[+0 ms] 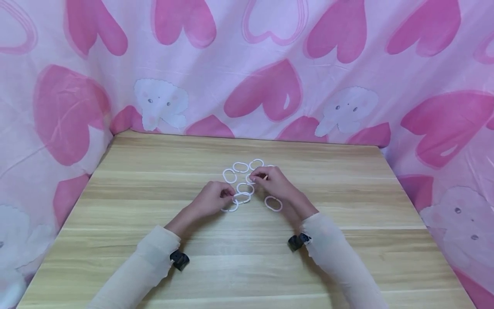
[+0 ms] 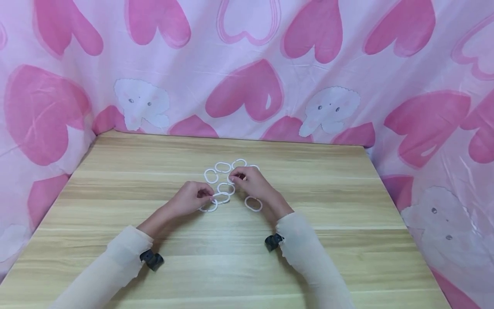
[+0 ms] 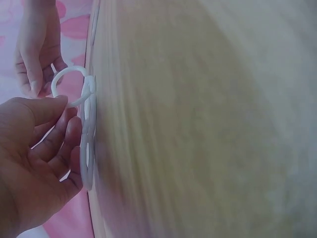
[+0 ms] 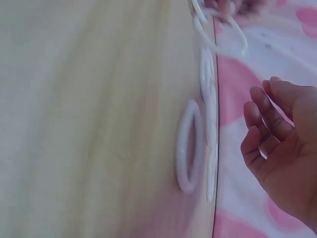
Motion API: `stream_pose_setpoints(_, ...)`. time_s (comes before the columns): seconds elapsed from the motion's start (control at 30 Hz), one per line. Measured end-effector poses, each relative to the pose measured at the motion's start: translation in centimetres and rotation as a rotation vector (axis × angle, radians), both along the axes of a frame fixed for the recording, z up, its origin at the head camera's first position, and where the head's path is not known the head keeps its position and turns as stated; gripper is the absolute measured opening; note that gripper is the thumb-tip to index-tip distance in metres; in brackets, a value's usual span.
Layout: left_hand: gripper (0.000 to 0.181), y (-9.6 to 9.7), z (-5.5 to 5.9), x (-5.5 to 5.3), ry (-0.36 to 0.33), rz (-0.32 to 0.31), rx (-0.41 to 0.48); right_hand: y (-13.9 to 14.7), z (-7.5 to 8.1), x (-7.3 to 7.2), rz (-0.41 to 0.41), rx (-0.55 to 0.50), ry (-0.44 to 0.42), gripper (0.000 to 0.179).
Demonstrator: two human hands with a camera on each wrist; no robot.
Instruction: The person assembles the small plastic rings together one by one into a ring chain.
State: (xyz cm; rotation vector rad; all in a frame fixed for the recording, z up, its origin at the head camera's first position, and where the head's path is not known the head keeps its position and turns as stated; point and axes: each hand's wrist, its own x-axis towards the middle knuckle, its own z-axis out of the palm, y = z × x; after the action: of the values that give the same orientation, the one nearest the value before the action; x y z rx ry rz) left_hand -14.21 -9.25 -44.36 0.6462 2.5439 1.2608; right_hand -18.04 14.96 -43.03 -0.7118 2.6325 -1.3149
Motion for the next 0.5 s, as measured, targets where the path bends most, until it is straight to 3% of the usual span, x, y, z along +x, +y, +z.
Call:
stream_pose_setpoints(0.3, 0.007, -0.5, -0.1, 0.1, 0.013, -0.001, -0.018, 1.7, 0.3, -3.0, -0.154, 0.039, -0.021, 0.018)
stream_pose_setpoints(0.5, 0.006, -0.5, 0.0, 0.1, 0.024, -0.007, -0.011, 1.9, -0.4, -4.3, -0.245, 0.088, -0.034, 0.02)
